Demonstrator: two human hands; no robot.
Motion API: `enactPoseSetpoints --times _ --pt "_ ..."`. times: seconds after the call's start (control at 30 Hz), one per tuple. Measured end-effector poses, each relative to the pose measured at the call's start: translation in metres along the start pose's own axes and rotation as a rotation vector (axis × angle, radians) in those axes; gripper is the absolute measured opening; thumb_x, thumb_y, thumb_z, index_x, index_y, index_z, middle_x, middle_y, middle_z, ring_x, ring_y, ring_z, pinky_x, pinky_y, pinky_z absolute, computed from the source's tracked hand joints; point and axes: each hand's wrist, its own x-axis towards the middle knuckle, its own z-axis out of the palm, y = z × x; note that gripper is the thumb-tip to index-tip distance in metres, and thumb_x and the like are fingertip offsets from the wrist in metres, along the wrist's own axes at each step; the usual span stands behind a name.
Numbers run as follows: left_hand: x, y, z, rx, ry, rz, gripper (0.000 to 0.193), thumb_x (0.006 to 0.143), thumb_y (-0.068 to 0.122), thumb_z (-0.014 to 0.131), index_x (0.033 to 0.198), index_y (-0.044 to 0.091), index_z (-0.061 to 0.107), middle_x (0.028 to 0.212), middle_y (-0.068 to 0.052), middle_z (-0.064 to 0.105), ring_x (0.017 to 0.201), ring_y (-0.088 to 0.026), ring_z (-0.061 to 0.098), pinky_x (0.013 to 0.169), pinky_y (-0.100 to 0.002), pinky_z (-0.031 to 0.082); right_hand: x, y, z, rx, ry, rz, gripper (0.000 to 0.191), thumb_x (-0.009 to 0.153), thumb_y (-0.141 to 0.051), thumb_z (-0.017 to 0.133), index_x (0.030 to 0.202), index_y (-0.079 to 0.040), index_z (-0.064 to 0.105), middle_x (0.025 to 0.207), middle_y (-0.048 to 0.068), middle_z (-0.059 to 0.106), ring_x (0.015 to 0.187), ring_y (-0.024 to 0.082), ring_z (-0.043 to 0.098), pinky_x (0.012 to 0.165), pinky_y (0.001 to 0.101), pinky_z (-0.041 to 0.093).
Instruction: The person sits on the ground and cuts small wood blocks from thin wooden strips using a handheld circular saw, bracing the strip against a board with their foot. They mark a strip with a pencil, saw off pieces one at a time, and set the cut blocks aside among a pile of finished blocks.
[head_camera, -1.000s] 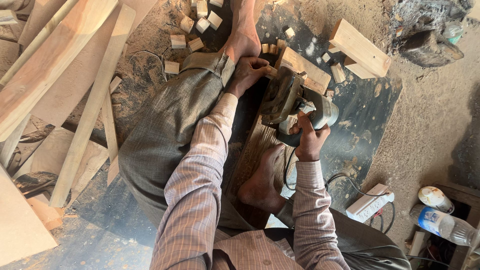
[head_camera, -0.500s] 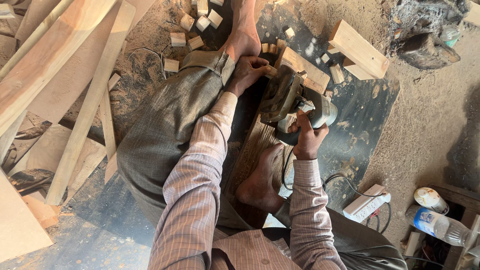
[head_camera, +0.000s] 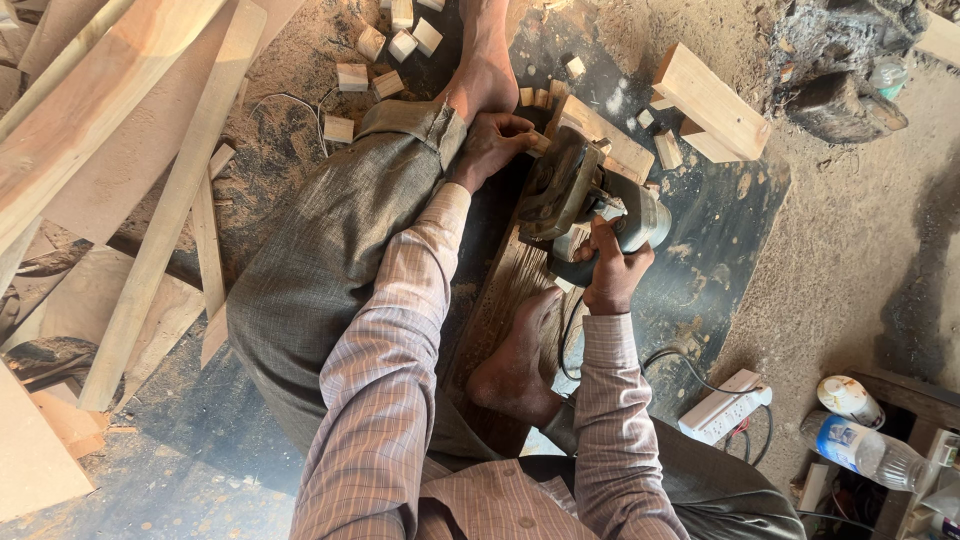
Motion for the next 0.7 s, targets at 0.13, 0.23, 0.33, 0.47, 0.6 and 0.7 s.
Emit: enactPoseSetpoints --times 0.13,0.23,0.33,0.47,0.6,0.7 --pt "0.001 -0.001 0.0 0.039 0.006 0.005 0.037 0.084 0.026 0.084 0.111 0.003 0.077 0.1 -0.008 0.079 0.088 -0.013 0.072 0.081 -0.027 0.059 0.001 -0.003 0.003 -0.018 -0.013 -0.01 0.013 0.09 -0.001 0.073 0.089 -0.001 0.06 0.069 0.006 0.059 0.052 0.015 0.058 0.046 0.0333 0.049" --pt "0.0 0.0 0.0 0.044 0.005 0.006 0.037 0.084 0.027 0.084 0.112 0.003 0.077 0.1 -0.007 0.079 0.088 -0.012 0.072 0.081 -0.027 0.059 0.001 -0.005 0.006 -0.019 0.002 -0.002 0.013 0.09 -0.001 0.073 0.088 -0.001 0.06 0.068 0.006 0.058 0.051 0.015 0.057 0.046 0.0334 0.049" --pt "-0.001 0.002 0.0 0.046 0.014 -0.019 0.037 0.084 0.027 0.084 0.112 0.003 0.077 0.099 -0.007 0.079 0.087 -0.012 0.072 0.079 -0.027 0.059 0.001 -0.007 0.01 -0.02 0.025 0.006 0.013 0.09 -0.001 0.073 0.087 -0.001 0.06 0.068 0.005 0.058 0.05 0.014 0.056 0.045 0.0331 0.047" --pt "-0.002 0.005 0.001 0.032 0.015 -0.005 0.037 0.083 0.025 0.085 0.111 0.002 0.077 0.098 -0.008 0.079 0.087 -0.012 0.072 0.08 -0.027 0.059 0.002 -0.007 0.015 -0.02 0.035 -0.002 0.013 0.09 -0.001 0.072 0.085 0.0 0.06 0.068 0.006 0.058 0.051 0.015 0.056 0.045 0.0332 0.047" --pt "-0.003 0.007 0.001 0.009 0.016 -0.001 0.037 0.084 0.024 0.084 0.113 0.002 0.077 0.1 -0.009 0.08 0.089 -0.013 0.073 0.081 -0.027 0.059 0.006 -0.007 0.016 -0.03 0.049 -0.012 0.012 0.089 -0.002 0.071 0.085 0.001 0.061 0.068 0.006 0.059 0.05 0.015 0.056 0.044 0.0328 0.047" --pt "-0.004 0.007 0.001 0.002 0.015 -0.01 0.037 0.084 0.023 0.084 0.114 0.001 0.077 0.101 -0.01 0.08 0.089 -0.013 0.073 0.081 -0.027 0.059 0.01 -0.005 0.015 -0.038 0.042 -0.032 0.012 0.089 -0.002 0.071 0.085 0.001 0.06 0.069 0.007 0.059 0.05 0.015 0.056 0.044 0.0329 0.047"
